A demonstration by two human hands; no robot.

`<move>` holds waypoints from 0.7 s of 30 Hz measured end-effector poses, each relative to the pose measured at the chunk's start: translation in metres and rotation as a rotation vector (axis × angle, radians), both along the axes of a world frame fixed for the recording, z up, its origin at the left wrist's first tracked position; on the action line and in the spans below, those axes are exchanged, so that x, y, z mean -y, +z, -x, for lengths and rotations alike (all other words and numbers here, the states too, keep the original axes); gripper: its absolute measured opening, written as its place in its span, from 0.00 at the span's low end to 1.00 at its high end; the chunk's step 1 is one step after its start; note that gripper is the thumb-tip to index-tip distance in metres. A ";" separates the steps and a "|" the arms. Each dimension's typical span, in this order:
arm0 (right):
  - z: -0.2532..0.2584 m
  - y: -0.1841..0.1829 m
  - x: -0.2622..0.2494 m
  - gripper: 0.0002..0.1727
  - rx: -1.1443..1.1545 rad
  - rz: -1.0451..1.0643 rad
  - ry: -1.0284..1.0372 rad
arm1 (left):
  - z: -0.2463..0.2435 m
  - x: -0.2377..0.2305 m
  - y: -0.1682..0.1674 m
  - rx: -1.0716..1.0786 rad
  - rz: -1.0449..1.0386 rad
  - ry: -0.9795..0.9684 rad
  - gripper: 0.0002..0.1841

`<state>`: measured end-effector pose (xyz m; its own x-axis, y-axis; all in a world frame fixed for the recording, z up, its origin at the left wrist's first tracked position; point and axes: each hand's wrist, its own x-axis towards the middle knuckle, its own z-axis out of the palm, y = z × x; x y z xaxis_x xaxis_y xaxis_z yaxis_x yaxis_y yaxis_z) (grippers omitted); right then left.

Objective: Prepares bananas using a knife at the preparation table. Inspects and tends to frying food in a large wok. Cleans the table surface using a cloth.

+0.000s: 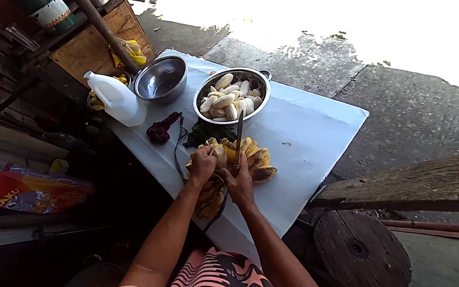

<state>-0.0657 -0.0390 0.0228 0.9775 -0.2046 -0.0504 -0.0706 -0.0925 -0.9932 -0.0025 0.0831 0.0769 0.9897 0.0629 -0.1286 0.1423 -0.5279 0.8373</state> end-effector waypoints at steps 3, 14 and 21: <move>-0.012 0.003 -0.002 0.61 -0.022 0.101 -0.003 | -0.004 -0.012 -0.004 -0.128 0.359 -0.017 0.11; -0.037 0.009 0.020 0.38 -0.069 -0.396 0.033 | -0.006 0.012 0.002 -0.133 0.546 0.234 0.19; -0.034 0.011 0.031 0.45 -0.053 -0.464 -0.062 | -0.011 0.035 0.008 -0.111 0.576 0.217 0.17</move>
